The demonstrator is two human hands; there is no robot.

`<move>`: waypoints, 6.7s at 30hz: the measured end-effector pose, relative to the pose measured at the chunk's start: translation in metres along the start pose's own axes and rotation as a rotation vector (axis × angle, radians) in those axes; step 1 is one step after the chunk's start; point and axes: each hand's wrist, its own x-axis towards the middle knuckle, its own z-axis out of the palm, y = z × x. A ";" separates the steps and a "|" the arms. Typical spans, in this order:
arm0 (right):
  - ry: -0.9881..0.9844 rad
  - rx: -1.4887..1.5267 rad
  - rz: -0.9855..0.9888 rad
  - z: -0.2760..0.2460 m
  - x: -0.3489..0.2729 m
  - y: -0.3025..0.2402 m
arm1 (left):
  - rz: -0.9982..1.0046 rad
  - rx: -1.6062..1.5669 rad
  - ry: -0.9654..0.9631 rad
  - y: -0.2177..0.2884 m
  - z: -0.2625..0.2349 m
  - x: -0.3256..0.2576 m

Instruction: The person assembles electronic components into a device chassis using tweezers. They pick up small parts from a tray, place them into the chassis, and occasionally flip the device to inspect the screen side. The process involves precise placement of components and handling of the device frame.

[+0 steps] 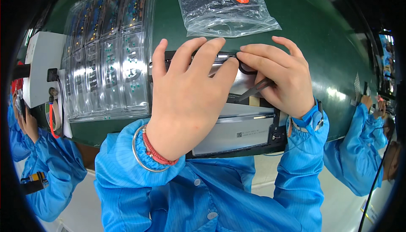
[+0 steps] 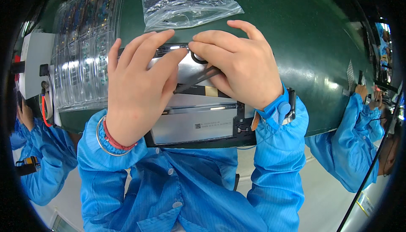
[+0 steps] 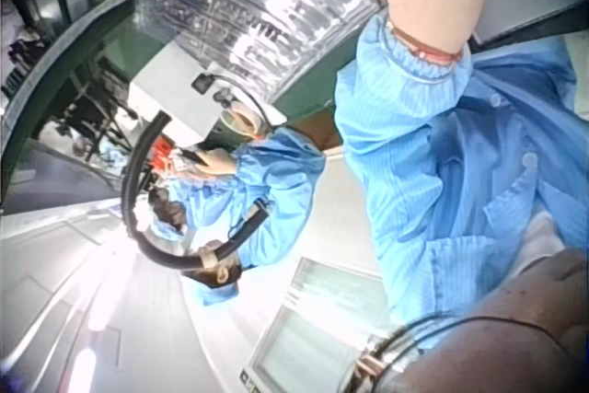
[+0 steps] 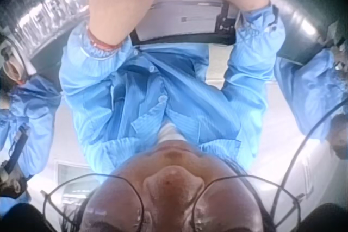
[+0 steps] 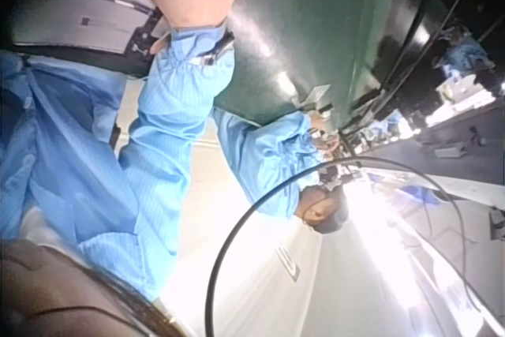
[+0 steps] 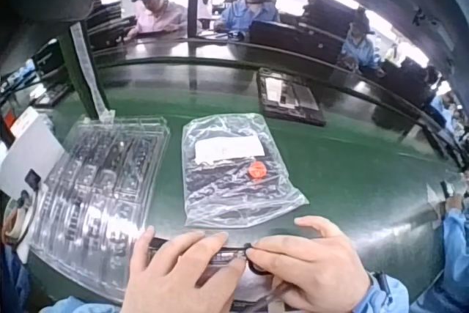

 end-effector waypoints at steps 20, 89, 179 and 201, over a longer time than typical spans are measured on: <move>0.021 0.080 -0.030 0.005 -0.001 0.013 | 0.075 -0.127 -0.037 0.006 -0.027 -0.032; 0.081 0.638 0.384 0.002 0.005 0.008 | 0.065 -0.363 0.150 -0.011 0.018 0.011; 0.005 0.132 0.129 -0.007 -0.004 -0.005 | -0.304 -1.467 -0.466 0.015 -0.041 -0.142; -0.152 0.081 0.031 -0.013 0.018 0.004 | -0.458 -2.091 -0.746 0.049 -0.018 -0.125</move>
